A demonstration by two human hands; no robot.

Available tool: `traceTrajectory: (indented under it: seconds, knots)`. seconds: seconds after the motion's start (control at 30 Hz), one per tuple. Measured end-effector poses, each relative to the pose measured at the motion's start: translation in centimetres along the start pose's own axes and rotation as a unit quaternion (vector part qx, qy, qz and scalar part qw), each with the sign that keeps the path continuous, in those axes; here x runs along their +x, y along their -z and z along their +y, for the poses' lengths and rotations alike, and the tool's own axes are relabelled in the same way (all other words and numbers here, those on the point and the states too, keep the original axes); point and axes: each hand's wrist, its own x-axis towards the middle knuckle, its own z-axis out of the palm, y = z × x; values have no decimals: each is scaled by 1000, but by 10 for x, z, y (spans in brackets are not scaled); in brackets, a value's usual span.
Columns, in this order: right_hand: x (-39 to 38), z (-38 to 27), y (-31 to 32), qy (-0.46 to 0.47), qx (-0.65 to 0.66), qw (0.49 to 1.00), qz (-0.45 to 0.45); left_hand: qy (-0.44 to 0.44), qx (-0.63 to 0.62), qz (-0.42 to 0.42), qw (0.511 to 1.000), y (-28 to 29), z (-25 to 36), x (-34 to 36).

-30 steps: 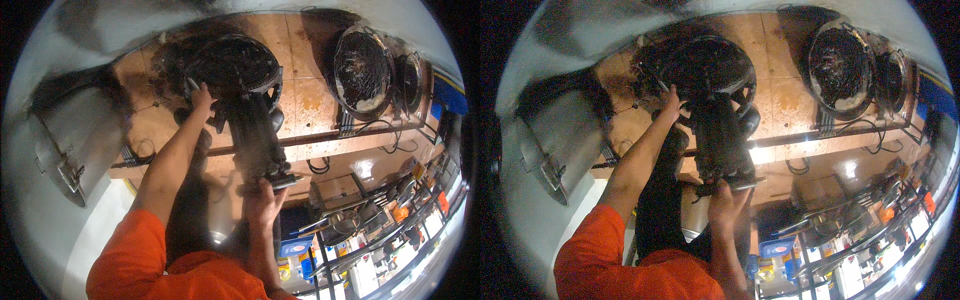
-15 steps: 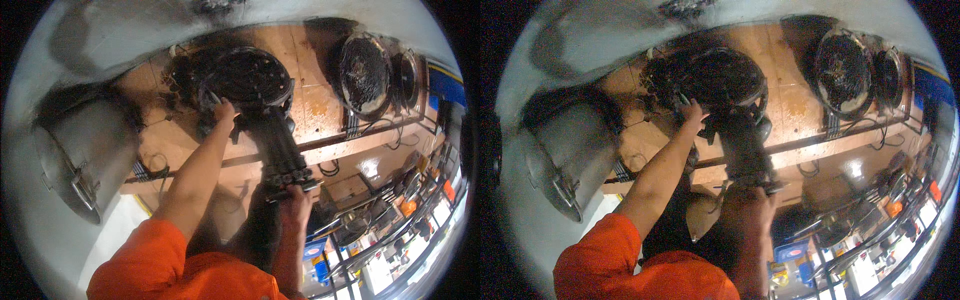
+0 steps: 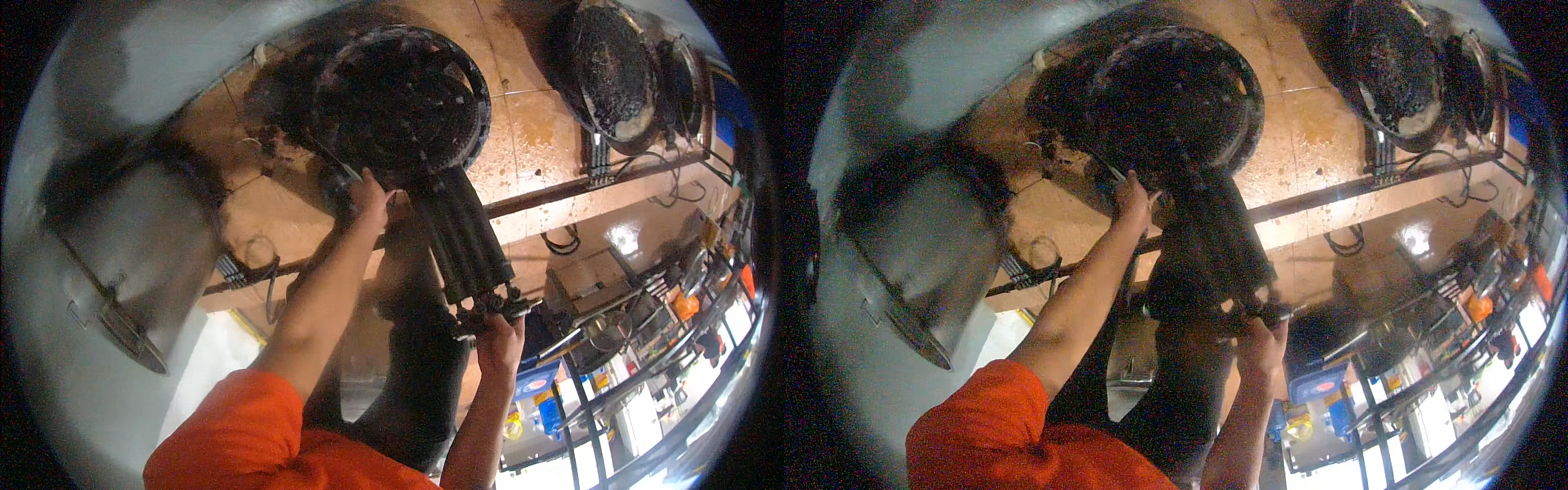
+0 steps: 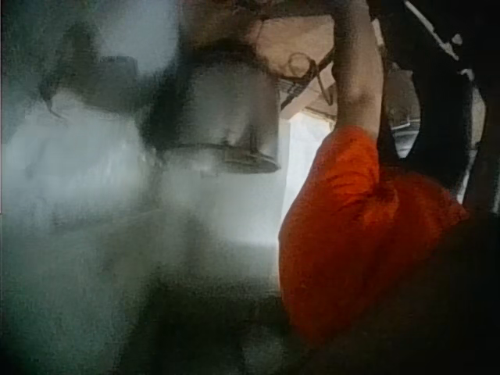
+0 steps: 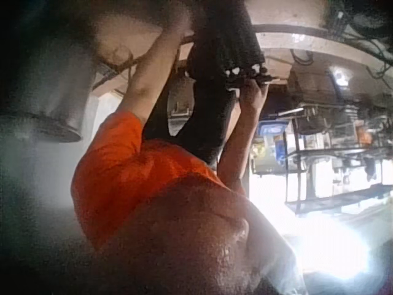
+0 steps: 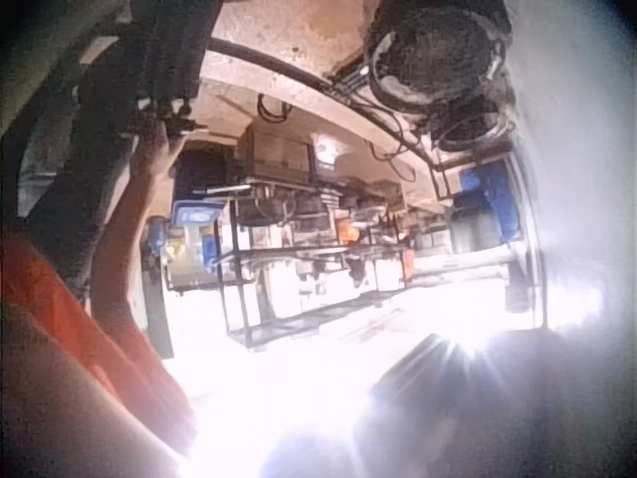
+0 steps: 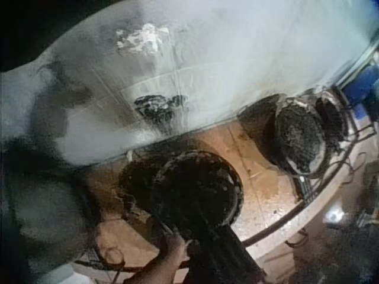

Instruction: The person sits on the floor and uses pliers to adjust a bolt on a mechanical part. They then wipe the part with a cloth, pick up a metal tray, and move to a different area to connect a hose to the part.

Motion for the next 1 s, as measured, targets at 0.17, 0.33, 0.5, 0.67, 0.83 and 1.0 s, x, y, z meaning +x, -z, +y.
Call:
traceTrajectory:
  seconds: [0.17, 0.33, 0.5, 0.67, 0.83, 1.0]
  knots:
    - [62, 12, 69, -20, -3, 1000, -18, -1, 94, 7, 996, -7, -44, -2]
    - [101, -29, 119, -61, 67, 994, -66, -5, -93, -78, 993, -37, -71, -27]
    - [123, -8, 154, -99, 188, 977, -16, -1, -88, -25, 996, -45, -113, -35]
    - [145, 22, 153, -105, 131, 986, -4, 9, -31, -52, 998, -2, -109, -1]
    - [184, 49, 189, -99, 131, 985, -50, -174, 217, -29, 960, 7, -77, -46]
    - [215, 65, 191, -80, 106, 989, -61, -333, 387, -105, 853, 5, -1, -38]
